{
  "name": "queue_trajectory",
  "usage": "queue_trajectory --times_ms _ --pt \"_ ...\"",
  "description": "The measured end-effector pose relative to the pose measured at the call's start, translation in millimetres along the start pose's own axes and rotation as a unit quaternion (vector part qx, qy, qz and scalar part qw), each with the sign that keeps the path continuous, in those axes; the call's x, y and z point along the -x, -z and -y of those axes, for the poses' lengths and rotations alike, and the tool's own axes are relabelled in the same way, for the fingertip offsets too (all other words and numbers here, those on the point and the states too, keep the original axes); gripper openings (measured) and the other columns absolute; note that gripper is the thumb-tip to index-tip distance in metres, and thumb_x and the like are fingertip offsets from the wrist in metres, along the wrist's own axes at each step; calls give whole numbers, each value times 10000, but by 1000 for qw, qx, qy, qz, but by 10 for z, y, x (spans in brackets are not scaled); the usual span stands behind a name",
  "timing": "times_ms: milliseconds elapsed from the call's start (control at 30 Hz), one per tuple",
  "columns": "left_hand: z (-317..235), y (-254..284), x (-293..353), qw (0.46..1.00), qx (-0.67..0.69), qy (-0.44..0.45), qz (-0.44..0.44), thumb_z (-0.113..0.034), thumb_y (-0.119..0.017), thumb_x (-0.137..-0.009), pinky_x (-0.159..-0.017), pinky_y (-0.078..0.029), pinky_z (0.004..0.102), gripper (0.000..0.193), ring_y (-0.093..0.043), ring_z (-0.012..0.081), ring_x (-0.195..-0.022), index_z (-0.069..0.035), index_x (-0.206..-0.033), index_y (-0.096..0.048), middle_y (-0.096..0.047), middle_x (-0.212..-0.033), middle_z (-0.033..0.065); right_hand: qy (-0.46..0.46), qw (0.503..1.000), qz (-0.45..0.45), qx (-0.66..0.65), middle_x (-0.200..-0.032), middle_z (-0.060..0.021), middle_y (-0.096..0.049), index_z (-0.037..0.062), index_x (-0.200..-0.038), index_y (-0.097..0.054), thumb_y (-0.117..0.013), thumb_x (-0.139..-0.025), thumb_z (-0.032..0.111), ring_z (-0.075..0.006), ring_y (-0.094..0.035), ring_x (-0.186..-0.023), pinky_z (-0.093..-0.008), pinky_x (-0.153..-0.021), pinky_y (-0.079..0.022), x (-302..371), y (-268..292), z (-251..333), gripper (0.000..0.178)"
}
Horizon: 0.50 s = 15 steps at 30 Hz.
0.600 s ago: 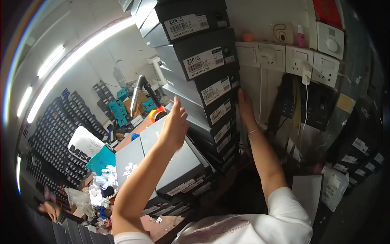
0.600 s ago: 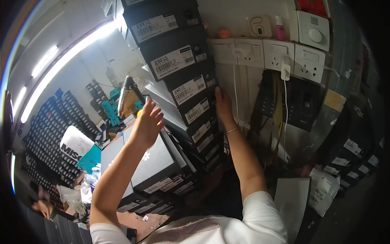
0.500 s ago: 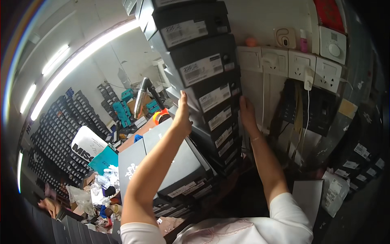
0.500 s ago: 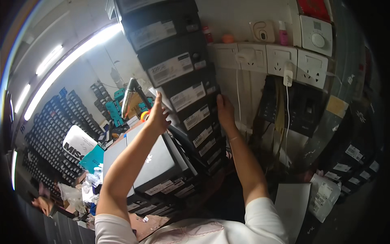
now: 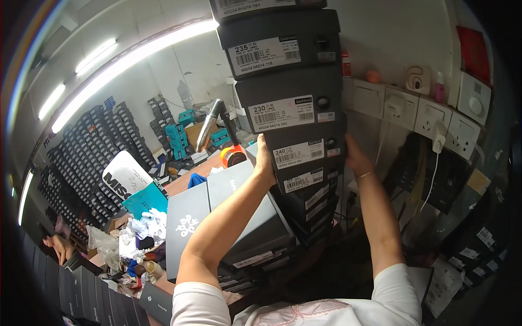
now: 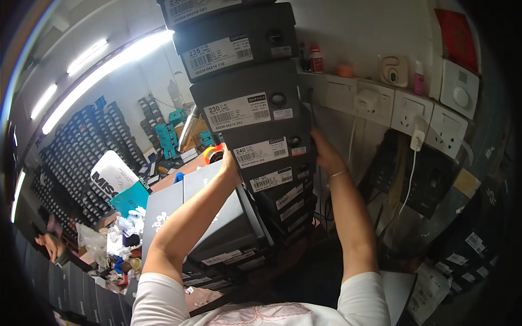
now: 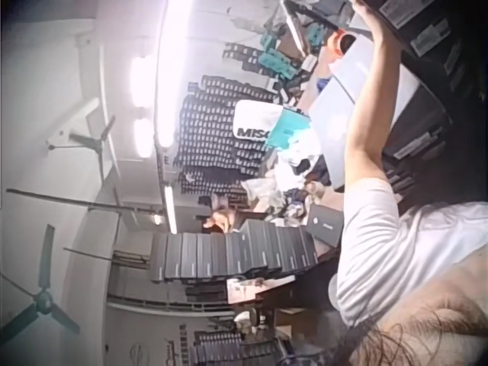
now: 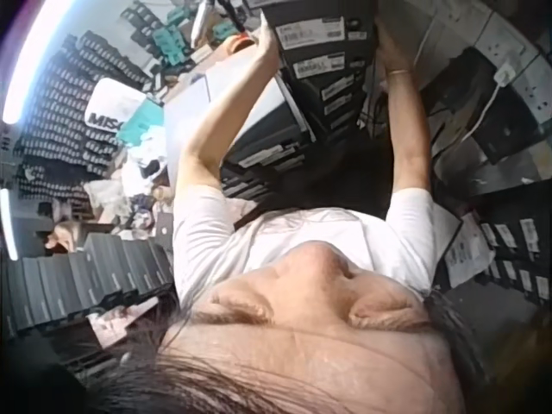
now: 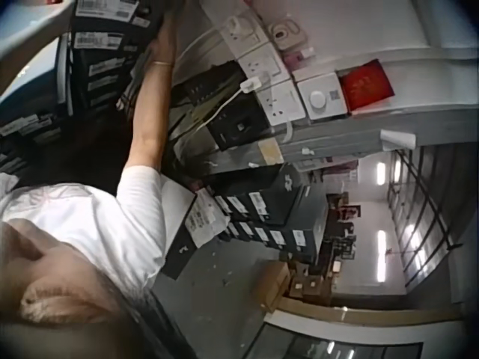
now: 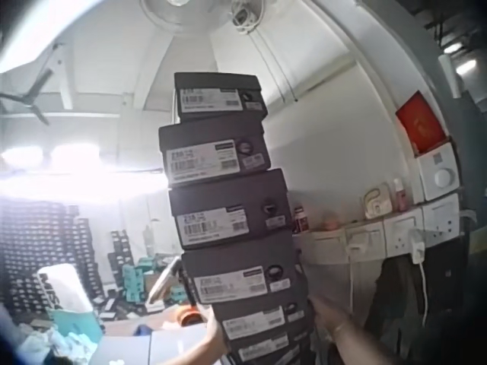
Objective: Inspecting high-heeled shoes for quality, cleaning them with a brush, and packing them into boxes with tissue paper.
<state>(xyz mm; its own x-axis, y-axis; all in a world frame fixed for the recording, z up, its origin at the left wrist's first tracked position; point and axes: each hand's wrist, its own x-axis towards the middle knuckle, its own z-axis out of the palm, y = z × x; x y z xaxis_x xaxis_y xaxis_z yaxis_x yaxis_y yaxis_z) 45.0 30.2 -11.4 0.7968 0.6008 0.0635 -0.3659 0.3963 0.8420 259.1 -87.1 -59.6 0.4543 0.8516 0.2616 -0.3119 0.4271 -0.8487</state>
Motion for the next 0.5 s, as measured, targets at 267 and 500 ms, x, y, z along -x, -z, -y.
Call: queue_trajectory --times_ms 267,500 --pt "-152 72 223 997 3 48 61 -765 -286 -852 -871 -521 492 868 -548 337 -1153 -92 -1395 -367 -467 -1337 184 21 1000 -2 -16 -1309 -69 -530 68 -1378 -423 -429 -990 383 -156 -538 -1150 -294 -948 -464 289 -178 92 500" --pt "-363 84 630 997 -2 10 81 -805 -260 -823 -898 -500 497 923 -513 341 -1200 -117 -1434 -331 -426 -1390 184 43 996 76 -16 -1264 -60 -556 56 -1351 -442 -424 -979 473 -152 -564 -1097 -311 -907 -496 493 -622 326 559"
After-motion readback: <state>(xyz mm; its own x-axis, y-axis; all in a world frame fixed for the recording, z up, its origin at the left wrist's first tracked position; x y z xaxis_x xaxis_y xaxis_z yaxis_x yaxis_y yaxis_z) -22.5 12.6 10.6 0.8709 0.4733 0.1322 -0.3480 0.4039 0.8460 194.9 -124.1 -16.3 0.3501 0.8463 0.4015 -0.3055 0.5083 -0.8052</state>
